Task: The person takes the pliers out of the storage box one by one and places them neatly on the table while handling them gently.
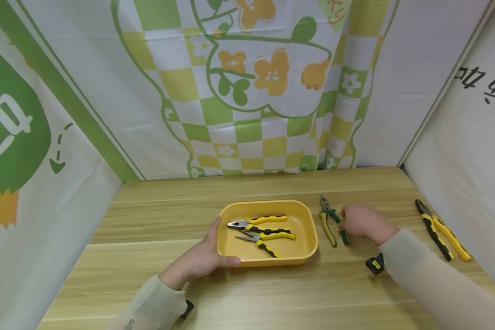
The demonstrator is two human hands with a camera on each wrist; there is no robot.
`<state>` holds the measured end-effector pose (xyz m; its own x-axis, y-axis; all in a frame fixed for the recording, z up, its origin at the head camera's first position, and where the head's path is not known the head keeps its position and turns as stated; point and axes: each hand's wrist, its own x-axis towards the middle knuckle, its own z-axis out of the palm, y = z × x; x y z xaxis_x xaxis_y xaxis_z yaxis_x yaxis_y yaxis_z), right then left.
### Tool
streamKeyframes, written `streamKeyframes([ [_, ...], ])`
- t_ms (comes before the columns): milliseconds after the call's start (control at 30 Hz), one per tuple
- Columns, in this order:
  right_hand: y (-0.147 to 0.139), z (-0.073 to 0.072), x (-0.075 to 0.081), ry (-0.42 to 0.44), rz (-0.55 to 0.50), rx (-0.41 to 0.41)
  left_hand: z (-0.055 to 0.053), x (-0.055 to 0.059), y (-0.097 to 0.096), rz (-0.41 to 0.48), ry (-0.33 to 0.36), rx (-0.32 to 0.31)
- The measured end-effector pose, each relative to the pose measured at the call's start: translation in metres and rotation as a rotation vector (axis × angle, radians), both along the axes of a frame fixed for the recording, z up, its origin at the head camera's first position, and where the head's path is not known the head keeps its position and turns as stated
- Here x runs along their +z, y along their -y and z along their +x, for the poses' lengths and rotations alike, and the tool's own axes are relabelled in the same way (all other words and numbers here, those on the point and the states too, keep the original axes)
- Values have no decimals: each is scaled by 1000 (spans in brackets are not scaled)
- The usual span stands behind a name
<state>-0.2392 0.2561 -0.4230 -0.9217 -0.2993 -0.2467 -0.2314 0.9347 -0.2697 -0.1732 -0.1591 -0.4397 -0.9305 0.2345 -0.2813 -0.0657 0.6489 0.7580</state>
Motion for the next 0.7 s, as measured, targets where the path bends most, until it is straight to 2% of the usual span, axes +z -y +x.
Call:
streamKeyframes([
  [67, 7, 1, 2, -38, 53, 35, 0, 0, 0, 6, 0, 2],
  [167, 18, 3, 2, -64, 70, 63, 1, 0, 0, 18, 1, 5],
  [467, 28, 1, -6, -71, 109, 84, 0, -1, 0, 21, 1, -2],
  [700, 24, 4, -7, -61, 95, 57, -1, 1, 2, -13, 7, -17],
])
